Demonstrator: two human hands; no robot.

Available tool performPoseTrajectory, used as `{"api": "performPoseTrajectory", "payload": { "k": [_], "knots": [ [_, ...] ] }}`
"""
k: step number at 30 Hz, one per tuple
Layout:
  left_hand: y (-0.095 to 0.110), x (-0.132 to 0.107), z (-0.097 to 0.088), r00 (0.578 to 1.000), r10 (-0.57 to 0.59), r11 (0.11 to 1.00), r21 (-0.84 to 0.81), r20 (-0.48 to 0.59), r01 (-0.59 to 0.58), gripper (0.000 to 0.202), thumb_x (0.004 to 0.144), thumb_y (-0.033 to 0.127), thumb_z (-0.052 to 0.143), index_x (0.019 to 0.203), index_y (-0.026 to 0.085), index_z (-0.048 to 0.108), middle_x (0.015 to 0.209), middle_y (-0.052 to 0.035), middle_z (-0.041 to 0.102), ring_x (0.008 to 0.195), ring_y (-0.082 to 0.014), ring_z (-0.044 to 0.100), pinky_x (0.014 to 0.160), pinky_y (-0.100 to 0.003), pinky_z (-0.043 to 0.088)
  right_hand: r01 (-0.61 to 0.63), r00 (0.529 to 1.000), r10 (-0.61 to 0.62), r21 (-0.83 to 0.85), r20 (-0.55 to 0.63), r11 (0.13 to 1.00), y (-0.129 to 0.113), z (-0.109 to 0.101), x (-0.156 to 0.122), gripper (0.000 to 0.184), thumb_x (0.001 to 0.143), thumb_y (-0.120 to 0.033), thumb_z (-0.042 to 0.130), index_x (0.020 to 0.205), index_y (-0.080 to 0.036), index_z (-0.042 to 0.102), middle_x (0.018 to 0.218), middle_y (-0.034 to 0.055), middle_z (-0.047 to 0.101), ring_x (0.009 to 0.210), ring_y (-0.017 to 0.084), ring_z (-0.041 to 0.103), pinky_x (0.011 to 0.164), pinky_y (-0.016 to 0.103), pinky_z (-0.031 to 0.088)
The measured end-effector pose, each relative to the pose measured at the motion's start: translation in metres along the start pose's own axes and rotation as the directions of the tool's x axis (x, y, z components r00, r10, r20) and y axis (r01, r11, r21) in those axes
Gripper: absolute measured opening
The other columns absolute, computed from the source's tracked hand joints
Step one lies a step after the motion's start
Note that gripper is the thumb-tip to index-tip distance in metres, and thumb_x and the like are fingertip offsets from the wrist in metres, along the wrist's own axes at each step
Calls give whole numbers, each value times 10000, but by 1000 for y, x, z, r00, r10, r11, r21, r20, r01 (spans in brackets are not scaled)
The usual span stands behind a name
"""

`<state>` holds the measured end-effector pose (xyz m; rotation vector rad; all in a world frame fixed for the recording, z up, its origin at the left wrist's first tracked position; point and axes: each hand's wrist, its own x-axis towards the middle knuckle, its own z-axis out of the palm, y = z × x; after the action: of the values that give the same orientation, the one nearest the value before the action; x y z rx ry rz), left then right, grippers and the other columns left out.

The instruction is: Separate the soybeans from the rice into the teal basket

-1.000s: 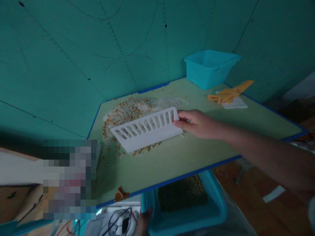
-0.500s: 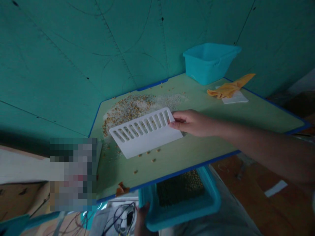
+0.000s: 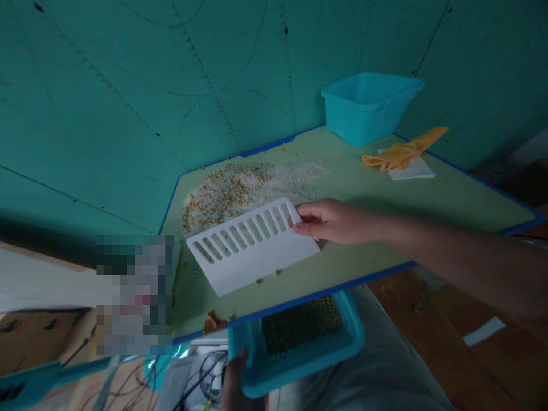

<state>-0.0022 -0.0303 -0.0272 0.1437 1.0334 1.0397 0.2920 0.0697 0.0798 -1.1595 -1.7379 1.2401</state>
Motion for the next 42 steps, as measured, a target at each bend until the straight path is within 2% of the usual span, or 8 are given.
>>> {"api": "performPoseTrajectory", "payload": {
  "k": [3,7,14,21,24,27,31,42],
  "knots": [
    [6,-5,8,998,29,999,20,-56,-28,212,739,209,662,862,302,808,854,-8,807,853,-303,742,929,-438,518,-59,997,56,50,53,997,-1,0,-1,75,860,-234,534,862,-162,558,770,-3,578,642,95,514,547,215,411],
    [12,-6,5,998,43,999,6,-45,-43,257,769,206,651,926,355,790,845,27,807,845,-259,746,934,-405,510,-83,988,74,65,133,994,-2,0,-3,107,858,-265,550,881,-162,567,737,-21,568,549,75,485,510,218,393],
    [12,8,-16,970,-9,999,-46,242,21,334,794,212,630,992,451,752,995,65,780,984,-261,700,1044,-432,392,-66,965,49,57,257,996,-7,-2,-8,105,853,-249,567,807,-162,530,653,-50,521,507,56,489,496,196,387],
    [13,17,-25,985,7,1000,-30,175,-2,270,740,214,657,920,364,791,968,31,793,928,-248,727,942,-348,499,-127,939,96,72,331,989,-12,-5,-11,117,844,-254,577,789,-168,519,631,-65,491,493,51,484,490,192,381],
    [10,20,-31,996,-1,1000,-1,85,1,208,728,270,667,877,319,804,910,4,803,887,-274,737,910,-371,527,-111,967,83,107,240,988,-9,-6,-7,107,850,-264,564,818,-169,527,684,-47,525,512,57,482,511,206,394],
    [7,19,-32,1000,-9,1000,10,27,9,209,747,280,650,886,305,804,902,-7,804,925,-296,727,938,-410,511,-70,998,68,131,18,989,-4,-8,0,69,862,-245,542,860,-176,533,711,-31,544,548,77,486,542,227,408],
    [4,16,-26,999,-35,999,2,20,35,205,735,261,643,850,293,809,898,-21,803,966,-313,712,934,-419,514,-29,975,48,88,-218,996,1,-12,7,41,877,-213,527,855,-184,545,683,-36,523,548,86,472,537,235,394],
    [3,13,-18,1000,-3,1000,8,-30,3,178,699,216,681,810,267,810,858,-23,805,851,-295,744,899,-409,539,-23,966,25,14,-258,1000,10,-10,10,97,868,-250,544,838,-162,570,736,-8,556,618,104,467,549,236,376]
  ]
}}
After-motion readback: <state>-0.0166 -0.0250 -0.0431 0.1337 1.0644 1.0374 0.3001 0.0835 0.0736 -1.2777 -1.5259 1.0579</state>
